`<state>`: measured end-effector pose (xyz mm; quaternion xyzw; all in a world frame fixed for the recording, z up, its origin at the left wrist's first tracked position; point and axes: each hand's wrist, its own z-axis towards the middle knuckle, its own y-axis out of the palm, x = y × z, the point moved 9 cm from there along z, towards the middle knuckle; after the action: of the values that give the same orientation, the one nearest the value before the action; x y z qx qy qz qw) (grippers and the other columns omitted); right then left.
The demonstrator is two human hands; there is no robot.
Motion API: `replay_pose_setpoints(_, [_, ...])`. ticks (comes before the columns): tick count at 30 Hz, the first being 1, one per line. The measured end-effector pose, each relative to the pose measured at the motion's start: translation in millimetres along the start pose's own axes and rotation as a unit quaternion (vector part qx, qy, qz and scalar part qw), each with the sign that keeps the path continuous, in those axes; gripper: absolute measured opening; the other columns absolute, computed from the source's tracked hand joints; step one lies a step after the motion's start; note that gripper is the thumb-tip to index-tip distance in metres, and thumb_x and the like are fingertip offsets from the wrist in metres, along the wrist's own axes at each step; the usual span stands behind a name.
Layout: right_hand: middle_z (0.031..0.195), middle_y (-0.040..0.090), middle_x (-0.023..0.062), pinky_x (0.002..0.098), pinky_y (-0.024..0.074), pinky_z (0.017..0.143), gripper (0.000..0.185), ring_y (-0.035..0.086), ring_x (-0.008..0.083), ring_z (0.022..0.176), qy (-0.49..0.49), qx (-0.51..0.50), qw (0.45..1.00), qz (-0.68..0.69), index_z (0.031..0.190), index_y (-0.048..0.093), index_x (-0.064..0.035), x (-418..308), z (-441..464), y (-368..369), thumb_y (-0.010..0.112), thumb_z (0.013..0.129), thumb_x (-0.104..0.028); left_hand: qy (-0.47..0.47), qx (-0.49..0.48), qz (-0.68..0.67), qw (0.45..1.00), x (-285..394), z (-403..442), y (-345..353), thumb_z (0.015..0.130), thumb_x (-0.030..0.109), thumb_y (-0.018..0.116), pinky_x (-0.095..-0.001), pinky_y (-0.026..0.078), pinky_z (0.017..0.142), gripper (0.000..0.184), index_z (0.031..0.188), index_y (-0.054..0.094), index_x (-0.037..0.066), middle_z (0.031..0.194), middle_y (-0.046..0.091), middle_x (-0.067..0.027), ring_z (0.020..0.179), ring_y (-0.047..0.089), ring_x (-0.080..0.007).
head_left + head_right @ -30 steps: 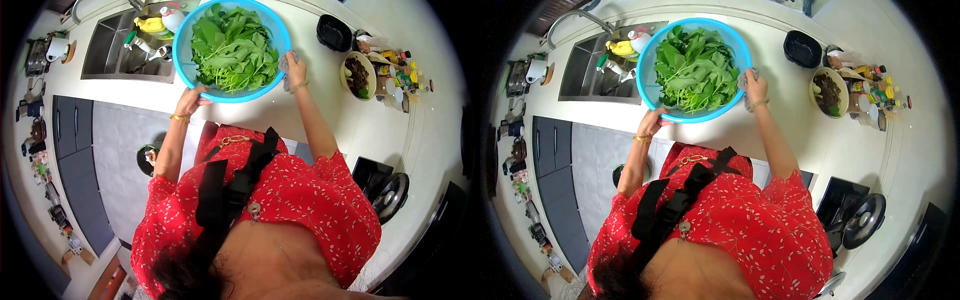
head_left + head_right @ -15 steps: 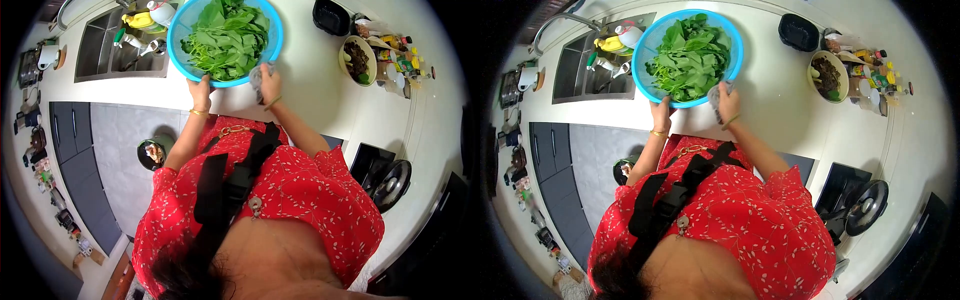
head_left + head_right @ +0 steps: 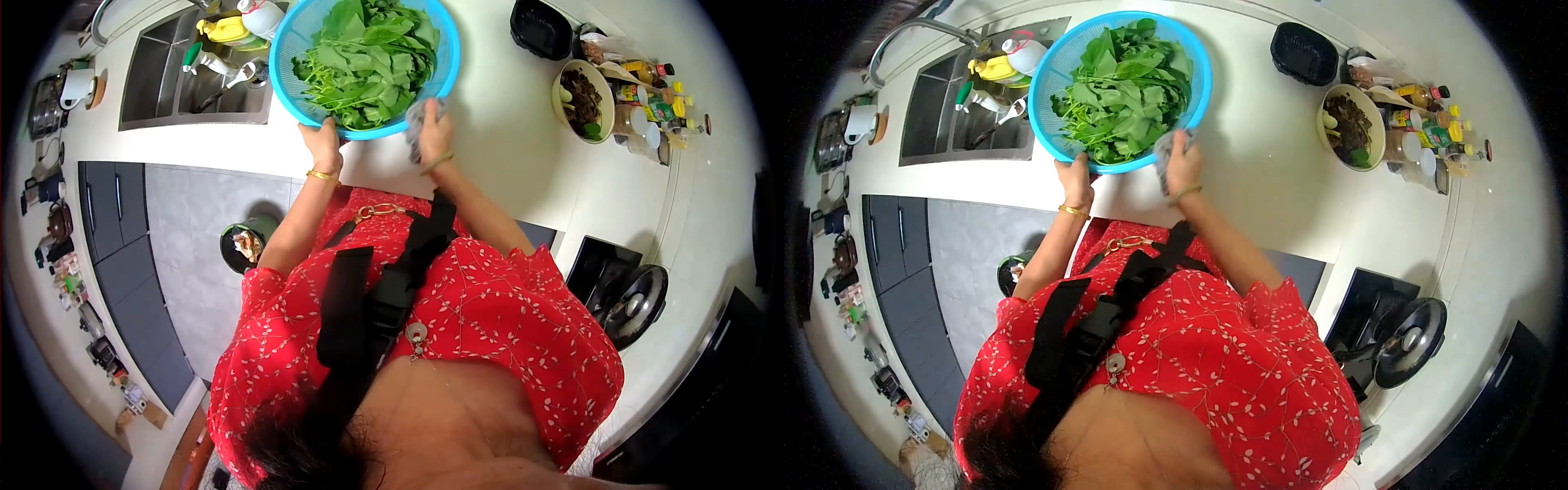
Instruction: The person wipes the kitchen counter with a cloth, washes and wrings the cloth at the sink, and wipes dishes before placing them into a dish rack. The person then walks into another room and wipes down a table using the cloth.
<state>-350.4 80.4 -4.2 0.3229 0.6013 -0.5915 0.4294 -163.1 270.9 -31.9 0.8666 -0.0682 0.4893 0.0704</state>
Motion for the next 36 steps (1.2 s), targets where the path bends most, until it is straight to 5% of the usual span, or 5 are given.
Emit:
replay_pose_setpoints(9, [0.075,0.059,0.0136,0.0326,0.0445,0.051,0.035,0.057,0.0206,0.064,0.203,-0.197,0.959,0.030,0.078,0.056,0.0033,36.0,135.7,3.2,0.054,0.077,-0.032,0.011,-0.115,0.022,0.993,-3.2,19.1,-2.3,0.071,0.003,0.049,-0.0261,0.048,0.037,0.031,0.100,0.040,-0.002,0.081,0.053,-0.0120,0.052,0.056,-0.0193])
replay_pose_setpoints(11, [0.086,0.058,0.0183,0.0342,0.0466,0.054,0.035,0.059,0.0254,0.071,-0.017,-0.149,0.986,-0.072,0.093,0.051,0.0036,90.0,193.8,-2.0,0.055,0.075,-0.025,-0.223,-0.177,-0.035,0.958,-33.6,9.5,3.2,0.072,0.010,0.050,-0.0265,0.051,0.044,0.023,0.092,0.047,-0.001,0.073,0.057,-0.0100,0.053,0.057,-0.0182])
replay_pose_setpoints(18, [0.120,0.043,0.0102,0.0457,0.0309,0.090,0.048,0.034,0.0279,0.115,-0.207,-0.060,0.863,-0.457,0.117,0.042,-0.0080,69.7,141.5,-39.1,0.047,0.077,-0.034,-0.207,-0.120,-0.136,0.961,11.8,0.7,-23.7,0.071,0.007,0.050,-0.0270,0.049,0.043,0.015,0.081,0.046,-0.002,0.067,0.054,-0.0108,0.051,0.055,-0.0200])
replay_pose_setpoints(29, [0.132,0.026,0.0068,0.0456,0.0153,0.098,0.044,0.018,0.0232,0.125,-0.384,-0.485,0.757,-0.209,0.122,0.039,-0.0220,-52.0,-133.1,172.1,0.045,0.079,-0.023,-0.029,0.073,-0.239,0.968,114.8,7.6,-222.6,0.072,0.003,0.050,-0.0280,0.049,0.050,0.016,0.088,0.051,0.000,0.079,0.059,-0.0093,0.065,0.058,-0.0198])
replay_pose_setpoints(36, [0.114,0.049,0.0055,0.0350,0.0350,0.092,0.035,0.043,0.0204,0.109,-0.452,-0.224,0.809,-0.302,0.107,0.052,-0.0159,-10.9,125.4,195.0,0.038,0.076,-0.005,-0.030,0.126,-0.194,0.972,97.3,-21.4,-229.7,0.071,0.003,0.050,-0.0268,0.041,0.042,0.013,0.083,0.049,-0.001,0.073,0.056,-0.0083,0.055,0.053,-0.0178])
